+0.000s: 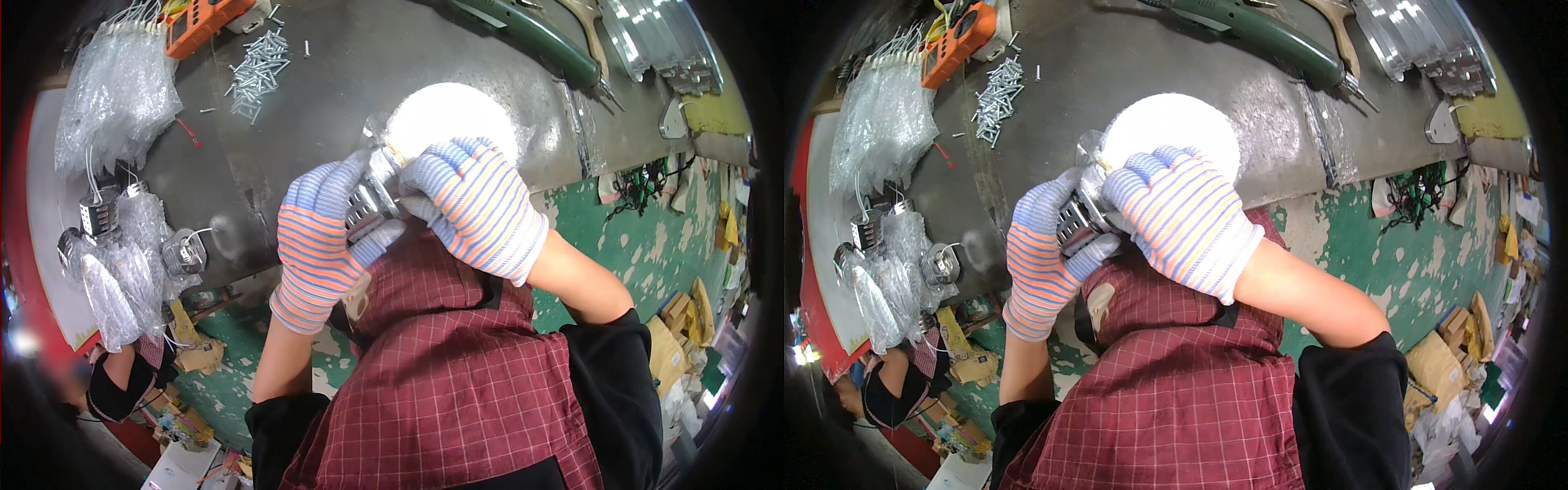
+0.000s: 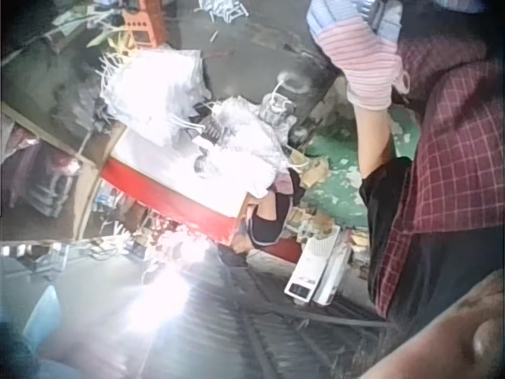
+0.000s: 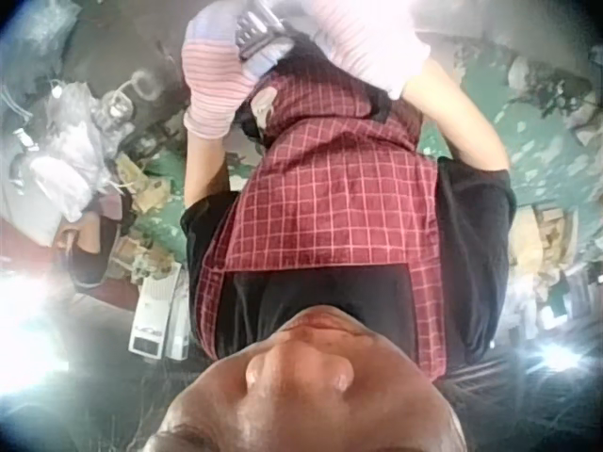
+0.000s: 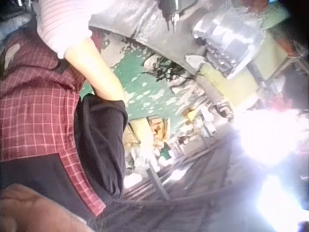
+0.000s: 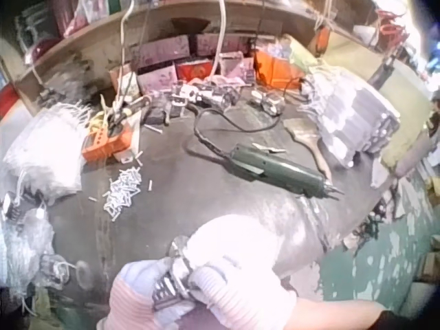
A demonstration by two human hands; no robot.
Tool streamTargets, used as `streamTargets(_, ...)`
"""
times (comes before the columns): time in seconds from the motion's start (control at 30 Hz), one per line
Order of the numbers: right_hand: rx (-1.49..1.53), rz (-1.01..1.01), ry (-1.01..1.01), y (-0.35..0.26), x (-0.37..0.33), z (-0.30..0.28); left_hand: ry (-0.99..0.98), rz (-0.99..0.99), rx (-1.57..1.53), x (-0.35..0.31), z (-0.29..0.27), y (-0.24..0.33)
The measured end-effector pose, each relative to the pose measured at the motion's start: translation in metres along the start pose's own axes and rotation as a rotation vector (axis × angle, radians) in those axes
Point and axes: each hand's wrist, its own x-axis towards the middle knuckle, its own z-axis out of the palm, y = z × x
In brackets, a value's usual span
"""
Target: Assemble electrical lighting components using a powered screwdriver.
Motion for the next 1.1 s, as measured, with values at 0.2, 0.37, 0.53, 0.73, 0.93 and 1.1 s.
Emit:
streamTargets(0.2,-0.198,-0.066,0.039,-0.006,0.001,0.005,0.019,0.079,0.034,-0.002,0.004,-0.007)
streamTargets(0.37,-0.206,-0.102,0.066,-0.002,-0.001,0.009,0.053,0.095,0.014,-0.003,0.007,-0.006)
streamTargets(0.53,-0.224,-0.128,0.104,-0.003,0.002,0.01,0.066,0.074,-0.082,-0.002,0.007,-0.006)
streamTargets(0.73,-0.055,-0.141,0.119,0.0,0.002,0.014,0.05,-0.13,-0.502,-0.008,0.014,-0.007)
streamTargets(0.93,0.047,-0.167,0.084,0.006,0.007,0.002,0.087,0.116,-0.082,-0.002,0.01,-0.01)
streamTargets(1.1,-0.059,-0.274,0.155,0.021,0.093,-0.01,0.126,0.057,-0.093,-0.007,0.013,-0.011)
